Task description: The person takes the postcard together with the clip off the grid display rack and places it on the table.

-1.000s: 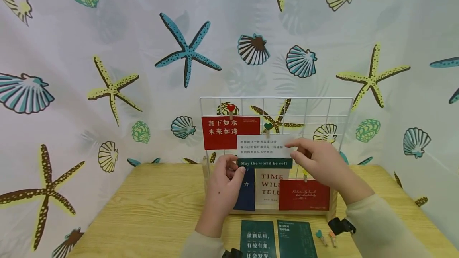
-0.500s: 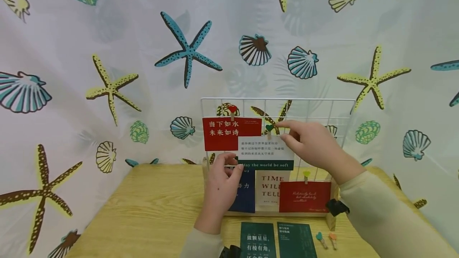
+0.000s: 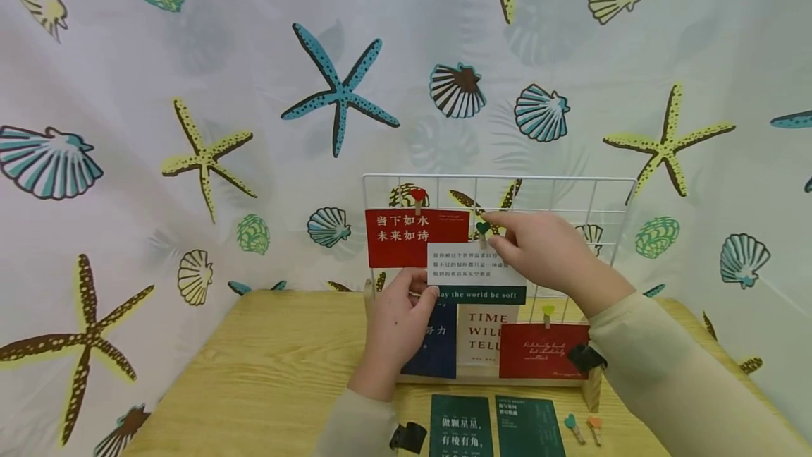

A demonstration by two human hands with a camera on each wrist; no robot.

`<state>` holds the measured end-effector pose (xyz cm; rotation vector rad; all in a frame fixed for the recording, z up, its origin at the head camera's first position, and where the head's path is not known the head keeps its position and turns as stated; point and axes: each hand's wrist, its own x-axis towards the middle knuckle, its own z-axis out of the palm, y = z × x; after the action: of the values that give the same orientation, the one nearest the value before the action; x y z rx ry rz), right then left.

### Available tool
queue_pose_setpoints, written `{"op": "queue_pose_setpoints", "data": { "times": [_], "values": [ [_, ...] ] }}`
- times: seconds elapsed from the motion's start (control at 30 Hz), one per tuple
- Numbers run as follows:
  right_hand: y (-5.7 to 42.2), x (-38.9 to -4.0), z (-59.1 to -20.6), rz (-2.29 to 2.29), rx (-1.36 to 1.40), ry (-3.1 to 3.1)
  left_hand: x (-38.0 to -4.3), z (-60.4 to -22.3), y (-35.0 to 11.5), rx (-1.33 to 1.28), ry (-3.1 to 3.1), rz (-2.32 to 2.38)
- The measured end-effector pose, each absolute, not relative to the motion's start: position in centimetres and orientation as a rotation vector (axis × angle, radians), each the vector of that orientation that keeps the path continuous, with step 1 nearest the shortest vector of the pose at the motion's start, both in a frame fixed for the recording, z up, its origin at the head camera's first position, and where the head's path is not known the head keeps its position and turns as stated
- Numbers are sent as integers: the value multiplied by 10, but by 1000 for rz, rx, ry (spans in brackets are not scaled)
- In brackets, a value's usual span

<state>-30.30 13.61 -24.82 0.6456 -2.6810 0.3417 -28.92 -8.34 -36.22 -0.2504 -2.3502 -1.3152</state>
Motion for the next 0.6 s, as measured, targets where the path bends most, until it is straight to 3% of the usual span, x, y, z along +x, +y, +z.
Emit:
{"op": "queue_pose_setpoints", "data": {
  "times": [0.6],
  "values": [
    [122,-307,-243,324,551,-2733,-291,-352,-88,-305,-2434,-1190]
  ]
}}
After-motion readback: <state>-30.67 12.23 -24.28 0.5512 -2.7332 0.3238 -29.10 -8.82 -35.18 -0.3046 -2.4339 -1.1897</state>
